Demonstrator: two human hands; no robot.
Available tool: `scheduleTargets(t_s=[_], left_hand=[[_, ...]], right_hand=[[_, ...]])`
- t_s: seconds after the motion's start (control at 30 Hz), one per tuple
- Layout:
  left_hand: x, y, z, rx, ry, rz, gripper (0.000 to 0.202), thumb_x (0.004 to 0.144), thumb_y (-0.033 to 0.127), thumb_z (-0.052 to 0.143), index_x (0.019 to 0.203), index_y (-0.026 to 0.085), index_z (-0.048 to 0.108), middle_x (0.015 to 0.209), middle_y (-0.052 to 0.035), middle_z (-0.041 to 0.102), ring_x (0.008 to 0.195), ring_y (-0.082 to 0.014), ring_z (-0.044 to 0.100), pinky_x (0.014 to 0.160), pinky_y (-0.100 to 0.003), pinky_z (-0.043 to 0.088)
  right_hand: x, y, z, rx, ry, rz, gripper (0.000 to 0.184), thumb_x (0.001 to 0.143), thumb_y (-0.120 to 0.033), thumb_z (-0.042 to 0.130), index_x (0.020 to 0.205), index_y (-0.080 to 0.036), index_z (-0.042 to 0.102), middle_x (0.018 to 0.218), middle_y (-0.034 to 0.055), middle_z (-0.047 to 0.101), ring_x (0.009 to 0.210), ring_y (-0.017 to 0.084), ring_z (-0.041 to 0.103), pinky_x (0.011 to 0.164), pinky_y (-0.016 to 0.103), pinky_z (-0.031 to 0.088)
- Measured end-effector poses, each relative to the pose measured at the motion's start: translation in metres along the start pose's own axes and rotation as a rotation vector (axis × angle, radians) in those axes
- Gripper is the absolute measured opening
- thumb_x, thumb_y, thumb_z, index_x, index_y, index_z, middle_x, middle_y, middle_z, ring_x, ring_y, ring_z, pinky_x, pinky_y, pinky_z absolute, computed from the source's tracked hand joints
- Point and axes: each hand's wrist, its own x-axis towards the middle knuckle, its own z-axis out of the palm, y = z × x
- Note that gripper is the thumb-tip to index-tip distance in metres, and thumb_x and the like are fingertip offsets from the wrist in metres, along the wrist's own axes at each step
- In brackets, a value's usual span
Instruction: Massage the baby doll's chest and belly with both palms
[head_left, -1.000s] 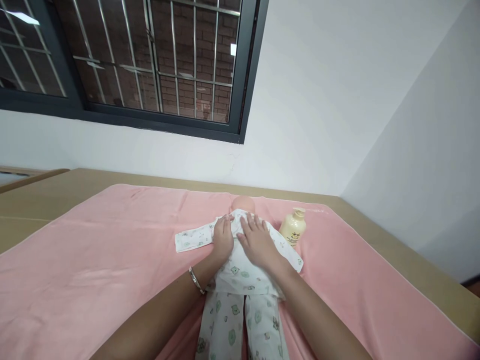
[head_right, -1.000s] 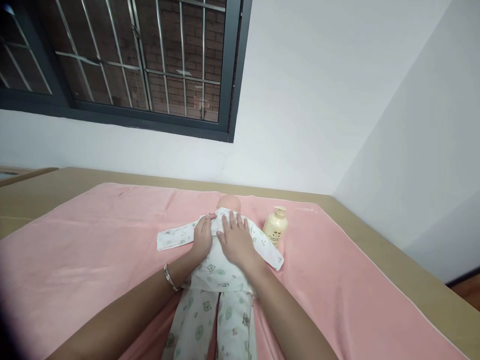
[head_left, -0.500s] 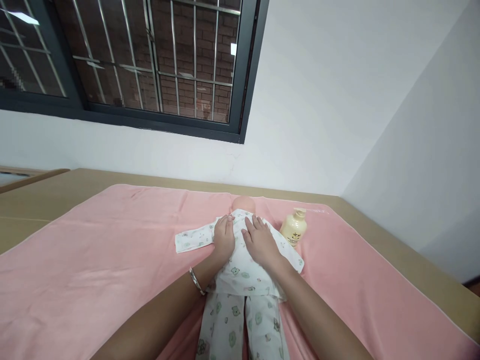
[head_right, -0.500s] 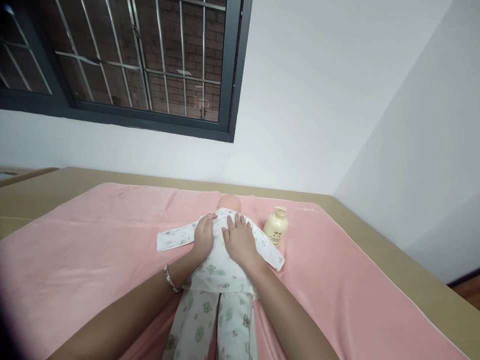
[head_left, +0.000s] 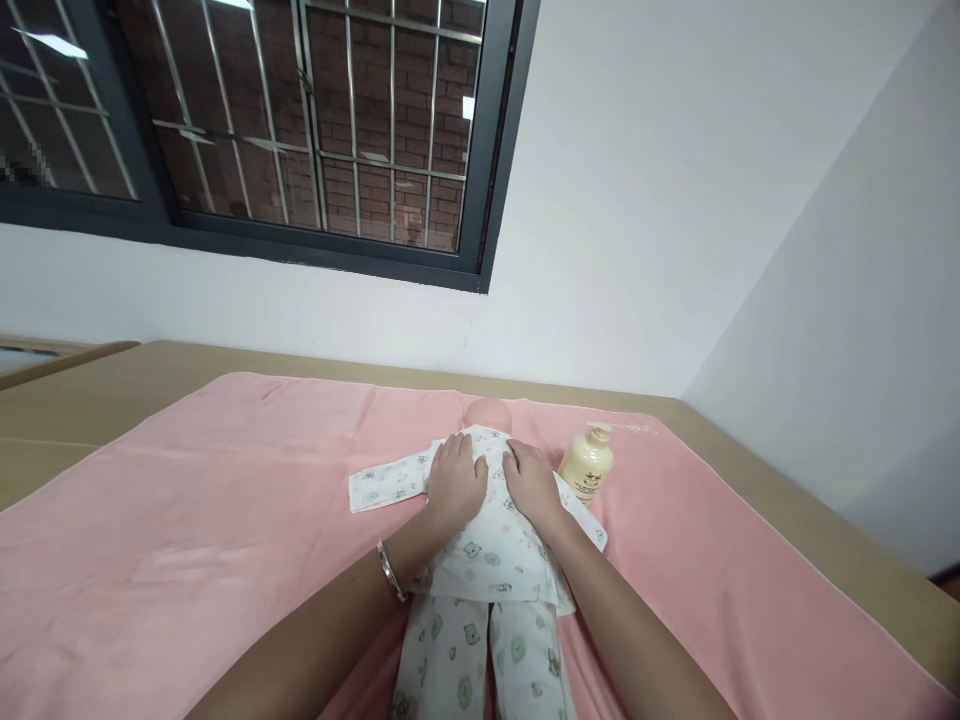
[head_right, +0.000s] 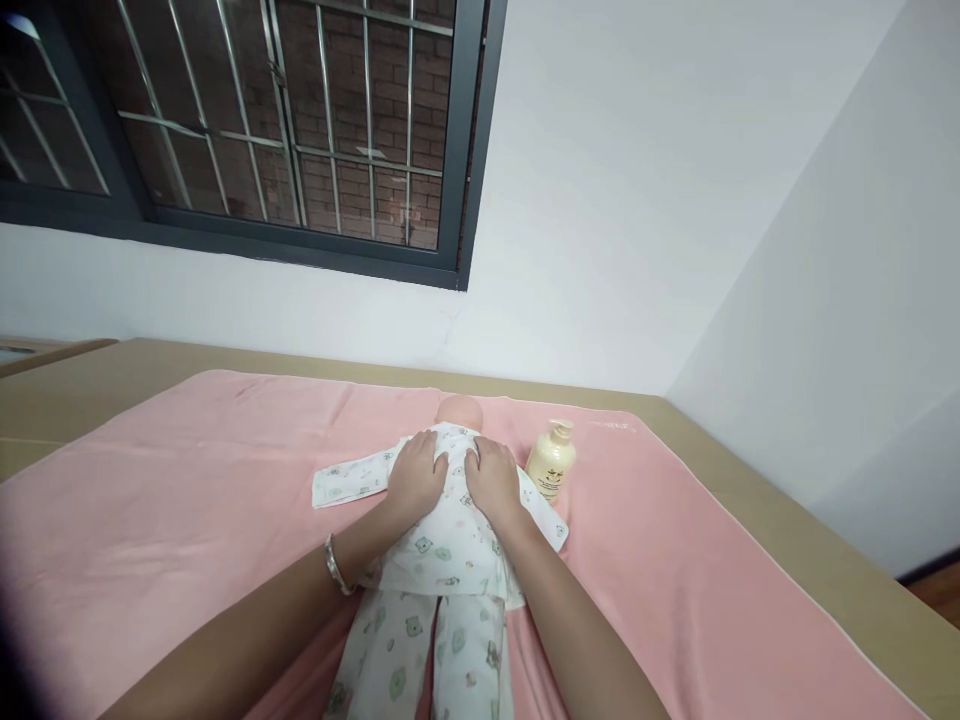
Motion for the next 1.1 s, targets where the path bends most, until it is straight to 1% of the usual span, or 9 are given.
scheduleTargets(t_s=[0.13,0.27,0.47,0.6,0.7,0.77,0.83,0.97,1.1], left_hand=[[-0.001,-0.002,0.002,0.045,0.004,-0.061,0.050,0.085,0.037,0.050,0.128,0.011,0.052,0.134,-0.0217,0.053,0.132,-0.0360,0.042,0.112,-0.051,0.028],[0.001,-0.006,0.004,0.061,-0.034,-0.035,0.051,0.087,0.041,0.049,0.128,0.011,0.052,0.137,-0.0216,0.051,0.134,-0.0364,0.039,0.112,-0.052,0.026],[0.010,-0.006,-0.004,0.111,-0.127,0.138,0.038,0.092,0.031,0.039,0.123,0.016,0.057,0.126,-0.0148,0.060,0.122,-0.0305,0.051,0.107,-0.047,0.035],[0.006,0.003,-0.014,0.172,-0.124,0.204,0.032,0.092,0.023,0.035,0.112,0.019,0.060,0.114,-0.0110,0.065,0.108,-0.0249,0.058,0.095,-0.039,0.044],[0.002,0.009,-0.017,0.274,-0.101,0.124,0.029,0.093,0.025,0.036,0.106,0.017,0.061,0.107,-0.0114,0.066,0.105,-0.0244,0.058,0.091,-0.036,0.046],[0.002,0.009,-0.018,0.319,-0.138,0.069,0.029,0.093,0.030,0.039,0.107,0.016,0.060,0.105,-0.0125,0.066,0.105,-0.0259,0.058,0.091,-0.038,0.045],[0.006,0.005,-0.017,0.313,-0.177,0.063,0.033,0.093,0.033,0.040,0.113,0.014,0.058,0.110,-0.0130,0.065,0.110,-0.0266,0.056,0.095,-0.039,0.043],[0.014,-0.001,-0.018,0.251,-0.230,0.176,0.039,0.095,0.033,0.038,0.126,0.015,0.052,0.127,-0.0113,0.059,0.121,-0.0251,0.051,0.105,-0.039,0.037],[0.010,0.007,-0.023,0.273,-0.208,0.184,0.035,0.094,0.026,0.035,0.117,0.015,0.058,0.120,-0.0111,0.064,0.113,-0.0235,0.057,0.099,-0.035,0.041]], right_hand=[[0.002,0.003,0.008,-0.022,-0.041,0.056,0.049,0.099,-0.041,0.024,0.122,-0.013,0.058,0.122,0.0135,0.062,0.119,0.024,0.051,0.101,0.034,0.032],[0.005,0.006,0.009,-0.041,-0.115,0.093,0.061,0.098,-0.050,0.023,0.137,-0.009,0.045,0.144,0.0183,0.045,0.137,0.027,0.034,0.110,0.040,0.023],[0.007,0.005,0.002,-0.028,-0.208,0.013,0.055,0.100,-0.041,0.019,0.145,-0.015,0.037,0.153,0.0097,0.034,0.143,0.028,0.022,0.114,0.050,0.009],[-0.002,-0.010,-0.005,-0.131,-0.163,-0.045,0.051,0.099,-0.029,0.021,0.140,-0.010,0.043,0.144,0.0152,0.046,0.137,0.025,0.035,0.114,0.047,0.006],[-0.009,-0.020,-0.006,-0.244,-0.107,-0.033,0.046,0.098,-0.027,0.026,0.127,-0.006,0.054,0.127,0.0209,0.059,0.124,0.027,0.050,0.113,0.045,0.009],[-0.009,-0.020,-0.006,-0.272,-0.096,-0.013,0.044,0.098,-0.029,0.027,0.120,-0.007,0.059,0.117,0.0213,0.064,0.116,0.028,0.055,0.112,0.046,0.012],[-0.006,-0.015,-0.006,-0.247,-0.104,-0.010,0.046,0.099,-0.033,0.027,0.116,-0.008,0.060,0.115,0.0210,0.065,0.114,0.028,0.056,0.110,0.046,0.016],[0.004,0.001,-0.005,-0.090,-0.150,-0.066,0.046,0.099,-0.037,0.026,0.125,-0.011,0.054,0.133,0.0180,0.055,0.123,0.025,0.048,0.107,0.041,0.024],[0.003,0.000,-0.007,-0.051,-0.160,-0.121,0.045,0.099,-0.030,0.027,0.136,-0.013,0.045,0.139,0.0149,0.050,0.127,0.023,0.045,0.107,0.039,0.023]])
